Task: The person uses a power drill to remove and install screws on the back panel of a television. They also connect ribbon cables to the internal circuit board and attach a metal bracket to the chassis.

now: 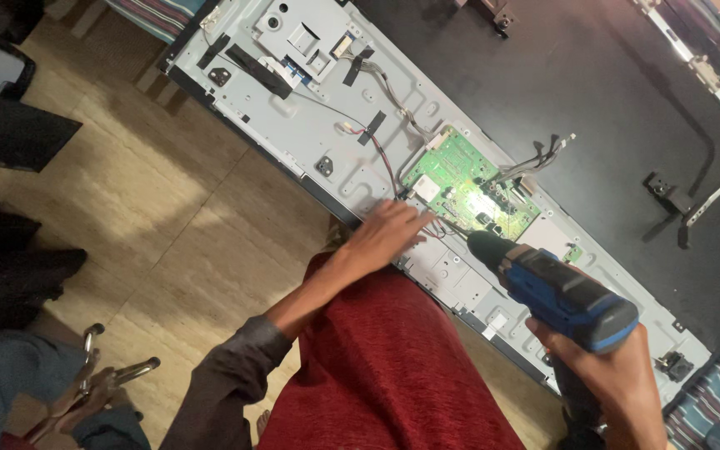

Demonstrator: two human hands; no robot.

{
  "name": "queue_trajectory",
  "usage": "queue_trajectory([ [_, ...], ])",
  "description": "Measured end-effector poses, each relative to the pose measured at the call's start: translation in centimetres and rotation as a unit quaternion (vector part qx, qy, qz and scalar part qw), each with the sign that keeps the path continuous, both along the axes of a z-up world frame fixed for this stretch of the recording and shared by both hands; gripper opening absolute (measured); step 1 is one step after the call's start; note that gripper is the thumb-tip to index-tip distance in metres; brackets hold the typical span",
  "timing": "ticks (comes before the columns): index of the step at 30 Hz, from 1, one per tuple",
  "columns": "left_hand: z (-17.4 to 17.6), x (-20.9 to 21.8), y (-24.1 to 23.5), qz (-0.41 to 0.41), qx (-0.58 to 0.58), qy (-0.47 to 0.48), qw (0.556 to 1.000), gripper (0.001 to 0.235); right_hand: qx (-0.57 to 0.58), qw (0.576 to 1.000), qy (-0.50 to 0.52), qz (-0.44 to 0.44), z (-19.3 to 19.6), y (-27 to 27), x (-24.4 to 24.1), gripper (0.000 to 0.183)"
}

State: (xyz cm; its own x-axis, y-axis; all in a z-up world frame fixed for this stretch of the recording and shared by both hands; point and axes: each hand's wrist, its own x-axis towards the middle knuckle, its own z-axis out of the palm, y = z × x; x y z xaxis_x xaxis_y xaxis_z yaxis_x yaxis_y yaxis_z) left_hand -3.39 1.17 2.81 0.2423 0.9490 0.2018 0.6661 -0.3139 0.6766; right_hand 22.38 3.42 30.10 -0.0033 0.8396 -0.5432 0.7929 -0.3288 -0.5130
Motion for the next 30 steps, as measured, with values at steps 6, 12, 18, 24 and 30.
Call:
queue_trajectory([
  [6, -0.7, 1.8, -0.1, 0.004, -0.036, -0.019, 0.999, 0.048, 0.048, 0.998, 0.032, 0.004, 0.3, -0.7, 0.6, 0.059],
  [12, 0.7, 2.5, -2.0, -0.053, 0.008, 0.014, 0.998, 0.011, 0.013, 0.999, 0.026, -0.041, -0.3, -0.9, -0.2, 0.051],
  [18, 1.8, 2.2, -2.6, -0.066, 0.029, -0.003, 0.997, 0.018, 0.044, 0.997, 0.052, 0.03, -1.9, -0.5, -1.2, 0.051],
  [24, 2.1, 1.9, -3.3, -0.05, 0.04, -0.058, 0.996, 0.021, 0.012, 0.998, -0.003, 0.065, -2.1, 0.3, -1.3, 0.057],
  [30, 2.0, 2.2, -3.4, -0.045, 0.01, -0.089, 0.995, 0.018, -0.019, 0.968, -0.075, 0.237, -0.9, 4.6, -3.6, 0.075],
])
